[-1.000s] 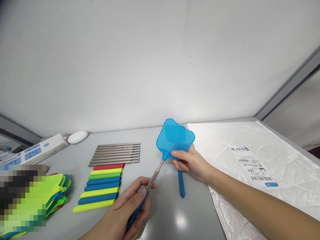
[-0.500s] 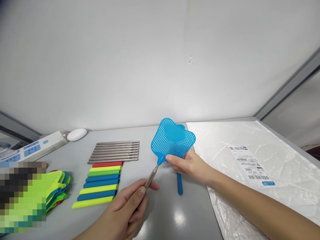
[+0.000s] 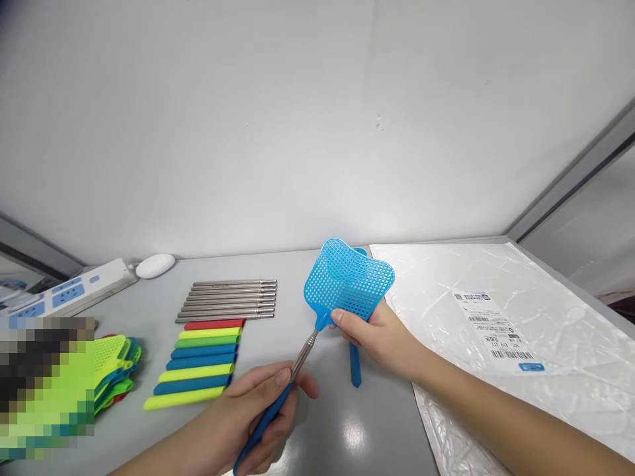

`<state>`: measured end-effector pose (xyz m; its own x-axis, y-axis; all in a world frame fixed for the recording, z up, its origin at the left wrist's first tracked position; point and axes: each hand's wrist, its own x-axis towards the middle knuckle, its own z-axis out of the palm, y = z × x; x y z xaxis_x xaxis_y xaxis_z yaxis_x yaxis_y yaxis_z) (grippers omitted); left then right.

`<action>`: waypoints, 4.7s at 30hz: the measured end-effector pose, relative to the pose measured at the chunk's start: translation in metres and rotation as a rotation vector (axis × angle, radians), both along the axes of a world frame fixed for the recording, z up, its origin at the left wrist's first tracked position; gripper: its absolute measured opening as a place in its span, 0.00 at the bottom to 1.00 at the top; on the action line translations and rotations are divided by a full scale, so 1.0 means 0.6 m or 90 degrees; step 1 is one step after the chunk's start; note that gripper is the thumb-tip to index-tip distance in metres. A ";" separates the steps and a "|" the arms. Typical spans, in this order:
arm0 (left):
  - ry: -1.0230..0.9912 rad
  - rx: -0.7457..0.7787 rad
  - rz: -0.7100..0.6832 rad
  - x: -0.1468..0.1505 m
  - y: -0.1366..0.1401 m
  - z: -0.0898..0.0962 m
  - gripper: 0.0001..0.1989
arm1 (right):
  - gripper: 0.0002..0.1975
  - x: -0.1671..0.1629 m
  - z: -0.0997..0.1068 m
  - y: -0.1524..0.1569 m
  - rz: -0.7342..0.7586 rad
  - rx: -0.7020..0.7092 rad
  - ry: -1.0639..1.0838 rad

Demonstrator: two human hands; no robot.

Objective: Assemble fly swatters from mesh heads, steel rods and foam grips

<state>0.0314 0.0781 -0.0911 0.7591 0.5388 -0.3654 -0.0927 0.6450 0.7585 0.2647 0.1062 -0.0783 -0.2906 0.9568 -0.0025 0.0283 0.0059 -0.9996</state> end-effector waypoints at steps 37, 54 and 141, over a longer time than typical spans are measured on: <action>0.196 0.192 -0.045 0.010 -0.023 0.010 0.20 | 0.13 -0.019 0.012 -0.036 -0.039 0.018 -0.085; 0.208 0.215 -0.004 0.005 -0.033 0.025 0.22 | 0.11 -0.040 0.015 -0.042 0.100 -0.052 -0.047; 0.115 0.168 -0.043 0.003 0.006 0.031 0.17 | 0.12 0.060 0.034 0.042 -0.169 0.026 0.187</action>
